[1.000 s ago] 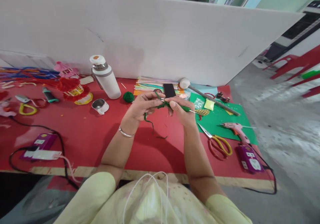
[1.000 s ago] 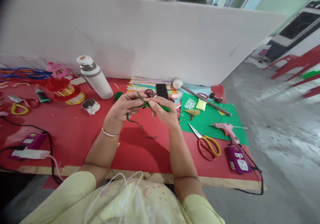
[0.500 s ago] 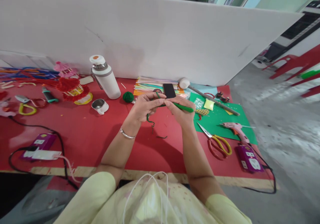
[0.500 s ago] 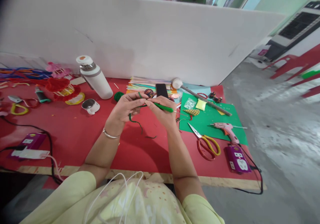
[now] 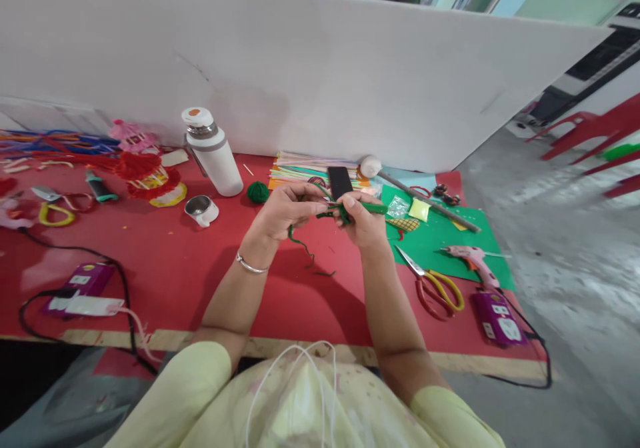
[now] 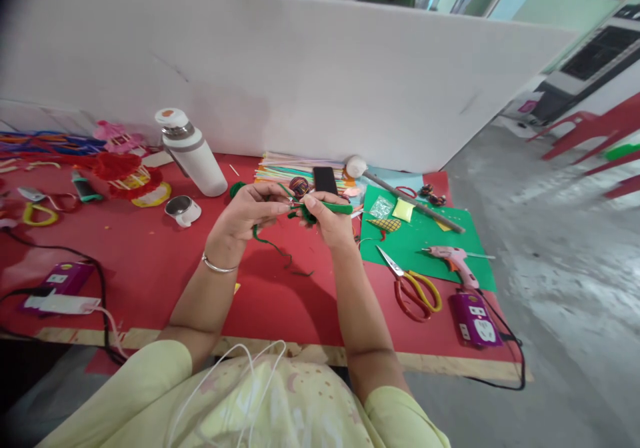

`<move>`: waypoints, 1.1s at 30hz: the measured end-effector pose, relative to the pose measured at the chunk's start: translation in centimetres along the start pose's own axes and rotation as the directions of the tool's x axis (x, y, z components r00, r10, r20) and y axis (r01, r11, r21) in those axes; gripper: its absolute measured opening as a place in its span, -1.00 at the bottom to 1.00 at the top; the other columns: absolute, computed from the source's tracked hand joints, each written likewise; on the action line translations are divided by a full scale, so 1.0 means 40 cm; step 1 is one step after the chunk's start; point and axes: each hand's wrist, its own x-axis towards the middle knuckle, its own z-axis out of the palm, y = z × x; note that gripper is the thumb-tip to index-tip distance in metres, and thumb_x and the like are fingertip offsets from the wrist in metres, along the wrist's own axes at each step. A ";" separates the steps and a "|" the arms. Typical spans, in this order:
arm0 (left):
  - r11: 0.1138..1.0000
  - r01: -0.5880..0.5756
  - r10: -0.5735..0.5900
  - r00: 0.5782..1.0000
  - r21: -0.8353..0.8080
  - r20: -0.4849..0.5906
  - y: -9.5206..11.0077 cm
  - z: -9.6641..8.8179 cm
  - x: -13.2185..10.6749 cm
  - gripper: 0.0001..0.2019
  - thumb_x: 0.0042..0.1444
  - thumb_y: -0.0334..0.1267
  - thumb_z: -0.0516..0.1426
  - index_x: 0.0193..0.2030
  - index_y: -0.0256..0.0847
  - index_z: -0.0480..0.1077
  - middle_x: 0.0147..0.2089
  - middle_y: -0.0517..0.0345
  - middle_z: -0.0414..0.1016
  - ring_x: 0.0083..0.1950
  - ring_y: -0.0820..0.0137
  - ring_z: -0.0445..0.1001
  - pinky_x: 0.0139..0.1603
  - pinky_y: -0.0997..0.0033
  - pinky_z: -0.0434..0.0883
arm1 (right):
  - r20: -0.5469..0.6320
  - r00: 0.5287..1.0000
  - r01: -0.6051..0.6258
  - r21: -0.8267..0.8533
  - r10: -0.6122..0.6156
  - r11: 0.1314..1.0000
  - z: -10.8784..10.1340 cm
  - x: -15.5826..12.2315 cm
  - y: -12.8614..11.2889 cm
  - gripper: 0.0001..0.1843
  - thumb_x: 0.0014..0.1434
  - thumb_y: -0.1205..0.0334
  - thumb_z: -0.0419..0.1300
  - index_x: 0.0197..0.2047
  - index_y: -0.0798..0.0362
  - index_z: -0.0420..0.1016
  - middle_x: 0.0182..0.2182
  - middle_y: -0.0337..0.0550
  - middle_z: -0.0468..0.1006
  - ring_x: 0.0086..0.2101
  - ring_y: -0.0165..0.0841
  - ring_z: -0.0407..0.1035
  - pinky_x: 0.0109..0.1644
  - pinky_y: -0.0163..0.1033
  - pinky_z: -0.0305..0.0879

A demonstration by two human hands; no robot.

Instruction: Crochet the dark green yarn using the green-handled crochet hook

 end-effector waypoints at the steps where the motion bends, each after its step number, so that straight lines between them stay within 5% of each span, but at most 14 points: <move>1: 1.000 0.004 -0.004 1.000 0.004 0.007 0.002 -0.003 0.000 -0.71 -0.24 -0.28 0.50 -0.32 -0.25 0.63 -0.54 0.29 0.43 -0.70 0.70 0.05 -0.71 0.53 -0.08 | 0.013 1.000 -0.015 0.006 0.015 1.000 -0.002 0.001 0.001 -0.56 -0.04 -0.17 0.52 -0.38 0.04 0.62 -0.60 -0.28 0.60 -0.67 -0.48 0.39 -0.63 -0.39 0.35; 10: 0.999 0.051 -0.051 0.998 0.011 0.037 -0.005 -0.008 0.006 -0.68 -0.21 -0.32 0.46 -0.24 -0.25 0.63 -0.45 0.25 0.52 -0.68 0.70 0.11 -0.71 0.53 -0.06 | 0.111 0.993 -0.056 0.071 0.047 0.996 -0.026 0.008 0.009 -0.61 -0.01 -0.13 0.53 -0.34 0.02 0.68 -0.53 -0.23 0.67 -0.57 -0.39 0.54 -0.49 -0.31 0.58; 33: 0.998 0.055 -0.055 0.998 0.001 0.037 -0.002 0.005 0.002 -0.63 -0.17 -0.30 0.47 -0.15 -0.22 0.64 -0.47 0.31 0.48 -0.70 0.72 0.06 -0.70 0.54 -0.09 | 0.115 0.992 -0.068 0.108 0.056 0.992 -0.026 0.013 0.011 -0.67 0.01 -0.07 0.51 -0.37 0.02 0.67 -0.56 -0.24 0.65 -0.57 -0.38 0.55 -0.54 -0.35 0.53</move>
